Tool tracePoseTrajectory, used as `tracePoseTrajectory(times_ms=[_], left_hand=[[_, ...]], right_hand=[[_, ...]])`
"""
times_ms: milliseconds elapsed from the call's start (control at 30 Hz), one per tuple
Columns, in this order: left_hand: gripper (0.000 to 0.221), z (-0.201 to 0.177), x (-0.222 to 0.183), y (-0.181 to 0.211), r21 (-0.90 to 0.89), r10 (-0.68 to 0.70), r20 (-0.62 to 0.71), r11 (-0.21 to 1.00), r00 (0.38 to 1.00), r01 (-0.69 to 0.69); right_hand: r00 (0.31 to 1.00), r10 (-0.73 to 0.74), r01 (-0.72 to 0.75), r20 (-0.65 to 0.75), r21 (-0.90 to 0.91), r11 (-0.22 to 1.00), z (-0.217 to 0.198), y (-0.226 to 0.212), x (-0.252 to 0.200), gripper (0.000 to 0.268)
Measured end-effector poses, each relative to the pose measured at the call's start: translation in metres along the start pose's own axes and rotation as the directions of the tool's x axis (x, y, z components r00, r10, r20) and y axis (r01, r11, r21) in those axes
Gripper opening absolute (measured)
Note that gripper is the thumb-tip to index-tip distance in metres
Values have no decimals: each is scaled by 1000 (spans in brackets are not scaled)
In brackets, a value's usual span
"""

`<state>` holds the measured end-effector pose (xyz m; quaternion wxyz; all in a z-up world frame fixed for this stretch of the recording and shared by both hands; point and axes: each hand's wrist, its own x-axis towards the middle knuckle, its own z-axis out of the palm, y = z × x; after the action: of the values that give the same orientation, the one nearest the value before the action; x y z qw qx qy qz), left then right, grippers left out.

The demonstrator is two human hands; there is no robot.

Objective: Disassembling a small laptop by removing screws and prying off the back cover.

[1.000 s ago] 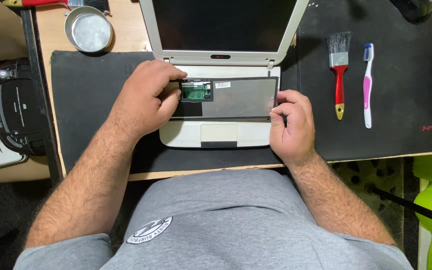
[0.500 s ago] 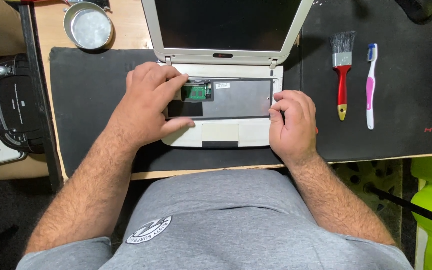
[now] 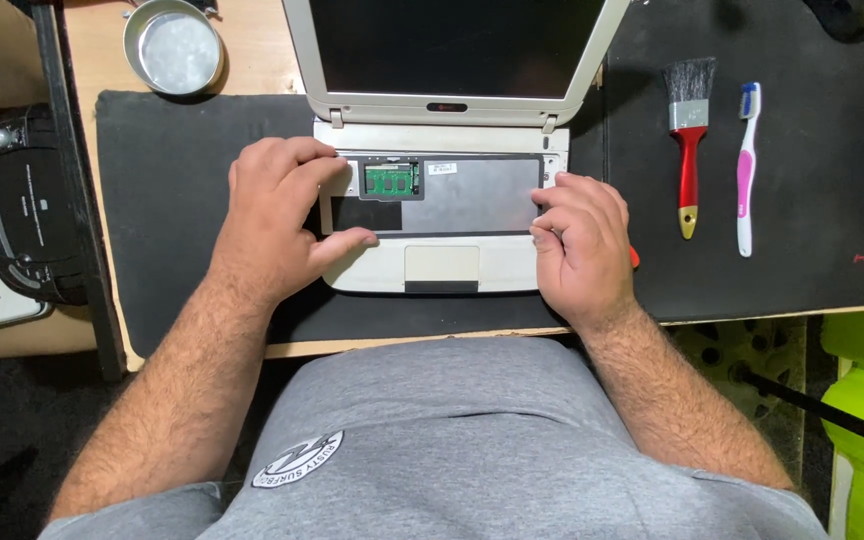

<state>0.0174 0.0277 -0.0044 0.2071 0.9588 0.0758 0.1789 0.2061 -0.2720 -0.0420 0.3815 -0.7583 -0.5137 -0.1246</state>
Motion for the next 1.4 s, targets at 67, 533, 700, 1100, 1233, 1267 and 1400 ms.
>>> tracePoseTrajectory(times_ms=[67, 533, 700, 1100, 1233, 1267, 1400], left_hand=[[73, 0, 2, 0, -4, 1, -15, 1000, 1000, -1], [48, -31, 32, 24, -226, -110, 220, 961, 969, 160], [24, -28, 29, 24, -160, 261, -71, 950, 963, -269], [25, -8, -1, 25, -41, 176, 37, 984, 984, -174], [17, -1, -8, 21, -16, 150, 46, 989, 988, -150], [15, -1, -8, 23, -16, 124, 43, 992, 991, -123], [18, 7, -10, 23, 19, 59, 13, 998, 998, -59]], right_hand=[[1000, 1, -1, -2, 4, 1000, 1, 2, -3, 11], [977, 115, -80, -180, 190, 978, -14, -9, 5, 19], [950, 107, 2, -294, 348, 937, -14, -7, 4, 24], [988, -94, 99, -126, 33, 995, 3, -4, -1, 10], [990, -110, 108, -90, -31, 994, 0, -6, -4, 10], [992, -97, 96, -74, -23, 995, 0, -8, -4, 9], [995, -89, 86, -52, -52, 995, -2, -8, -8, 9]])
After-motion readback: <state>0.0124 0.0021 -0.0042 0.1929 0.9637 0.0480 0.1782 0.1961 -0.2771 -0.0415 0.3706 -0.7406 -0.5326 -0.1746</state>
